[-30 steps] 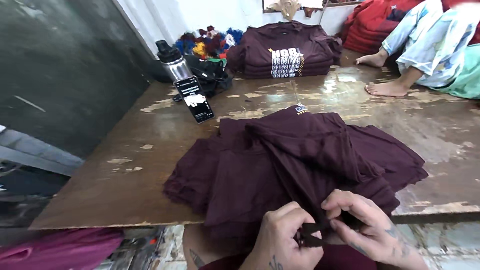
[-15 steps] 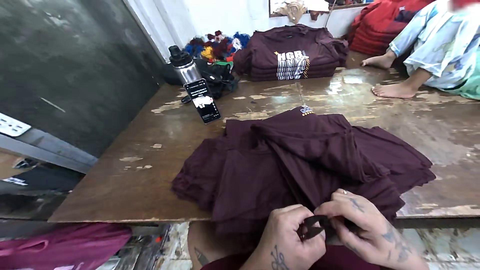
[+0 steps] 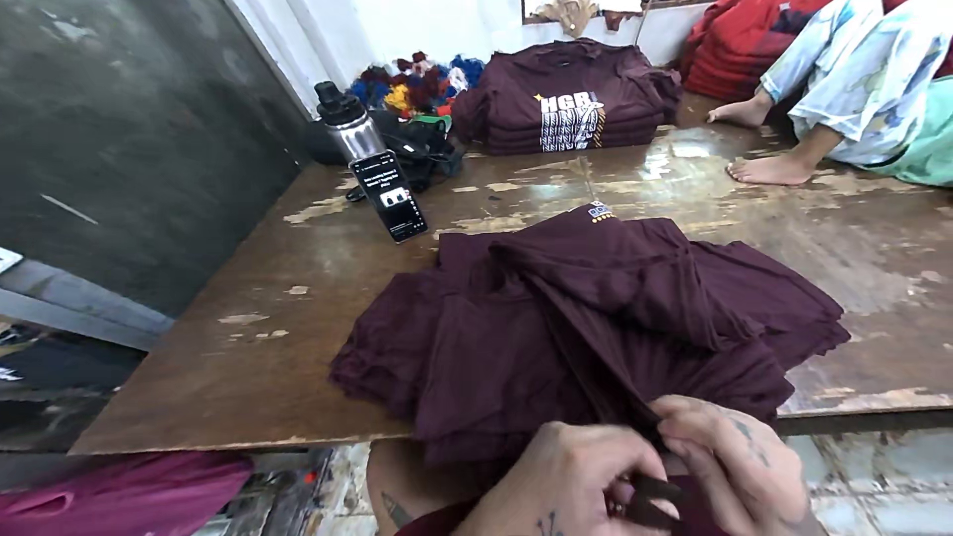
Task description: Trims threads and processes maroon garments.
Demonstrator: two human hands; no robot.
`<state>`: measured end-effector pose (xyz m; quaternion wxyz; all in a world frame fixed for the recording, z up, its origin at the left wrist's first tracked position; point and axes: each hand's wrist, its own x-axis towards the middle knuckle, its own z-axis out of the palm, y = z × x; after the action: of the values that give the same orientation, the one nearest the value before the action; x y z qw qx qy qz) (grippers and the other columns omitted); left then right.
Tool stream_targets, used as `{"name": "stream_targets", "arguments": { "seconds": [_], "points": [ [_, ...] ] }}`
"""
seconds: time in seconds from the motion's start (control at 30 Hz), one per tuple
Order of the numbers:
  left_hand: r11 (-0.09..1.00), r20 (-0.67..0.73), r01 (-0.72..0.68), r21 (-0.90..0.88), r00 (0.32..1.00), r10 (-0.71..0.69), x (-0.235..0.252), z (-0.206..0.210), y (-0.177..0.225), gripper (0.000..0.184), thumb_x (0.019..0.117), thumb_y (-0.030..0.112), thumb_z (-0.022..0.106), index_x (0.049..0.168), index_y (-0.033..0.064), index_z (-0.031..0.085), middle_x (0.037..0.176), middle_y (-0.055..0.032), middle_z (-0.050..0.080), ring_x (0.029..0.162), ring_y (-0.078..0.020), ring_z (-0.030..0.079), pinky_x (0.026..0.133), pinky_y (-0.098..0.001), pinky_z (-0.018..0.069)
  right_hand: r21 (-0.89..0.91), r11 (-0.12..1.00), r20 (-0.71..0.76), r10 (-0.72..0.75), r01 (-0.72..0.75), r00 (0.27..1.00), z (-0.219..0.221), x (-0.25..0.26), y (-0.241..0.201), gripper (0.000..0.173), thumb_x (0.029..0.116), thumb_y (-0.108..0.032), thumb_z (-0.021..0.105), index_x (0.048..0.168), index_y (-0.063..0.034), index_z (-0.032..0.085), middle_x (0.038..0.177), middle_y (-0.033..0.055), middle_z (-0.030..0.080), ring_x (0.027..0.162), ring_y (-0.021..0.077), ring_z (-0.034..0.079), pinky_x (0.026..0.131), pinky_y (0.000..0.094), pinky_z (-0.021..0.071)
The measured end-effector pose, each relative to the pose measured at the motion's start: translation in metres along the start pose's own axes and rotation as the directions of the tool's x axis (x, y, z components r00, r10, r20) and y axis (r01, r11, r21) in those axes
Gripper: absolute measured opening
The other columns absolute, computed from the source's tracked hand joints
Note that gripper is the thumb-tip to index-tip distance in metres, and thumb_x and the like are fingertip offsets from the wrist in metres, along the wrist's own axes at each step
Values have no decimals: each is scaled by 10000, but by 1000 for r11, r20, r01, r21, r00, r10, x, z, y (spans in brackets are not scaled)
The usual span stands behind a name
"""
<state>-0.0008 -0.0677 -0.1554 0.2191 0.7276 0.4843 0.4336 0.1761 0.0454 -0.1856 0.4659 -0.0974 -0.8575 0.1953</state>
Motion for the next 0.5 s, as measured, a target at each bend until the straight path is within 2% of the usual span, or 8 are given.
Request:
{"name": "stream_targets", "arguments": {
  "seconds": [0.07,0.1,0.2,0.27,0.33,0.5],
  "points": [
    [961,-62,59,270,997,-44,8,-10,2,389,891,288,732,1203,67,665,890,-71,691,668,-155,663,539,-317,550,120,990,-50,78,-71,996,0,-12,4,183,1097,-288,474,1027,-139,553,1089,-53,700,1084,-17,674,912,155,567],
    [933,-86,62,355,996,-34,12,-14,1,425,899,286,681,1264,70,666,901,-79,669,678,-184,653,528,-348,536,158,984,-66,95,-84,993,1,-16,5,178,1097,-297,473,1030,-153,553,1126,-72,702,1097,-15,673,910,161,571],
    [885,-76,-31,465,994,75,15,-16,-6,332,939,216,596,1225,111,727,857,-58,658,702,-186,648,557,-326,526,160,983,-99,102,-86,990,3,-19,5,178,1097,-313,467,1016,-184,558,1161,-87,618,1112,-25,626,928,145,542],
    [866,-101,-84,494,983,153,17,-12,-9,289,950,168,583,1178,129,756,832,-48,681,690,-179,658,569,-312,530,130,989,-136,84,-67,987,5,-17,5,203,1099,-321,456,991,-176,547,1056,-56,547,1022,-41,592,888,116,514],
    [850,-122,-106,516,973,195,17,-10,-10,291,932,115,567,1142,137,769,821,-43,695,675,-173,657,561,-303,521,133,990,-155,61,-41,986,7,-16,6,222,1101,-328,449,981,-168,544,1000,-46,555,986,-32,621,872,136,550],
    [817,-73,-124,563,977,198,6,-5,-17,287,999,243,560,1231,202,723,885,-18,685,735,-147,651,603,-282,515,158,987,-144,33,-10,989,8,-17,8,203,1095,-319,472,987,-162,544,976,-47,581,1005,-11,655,913,181,573]
  ]
}}
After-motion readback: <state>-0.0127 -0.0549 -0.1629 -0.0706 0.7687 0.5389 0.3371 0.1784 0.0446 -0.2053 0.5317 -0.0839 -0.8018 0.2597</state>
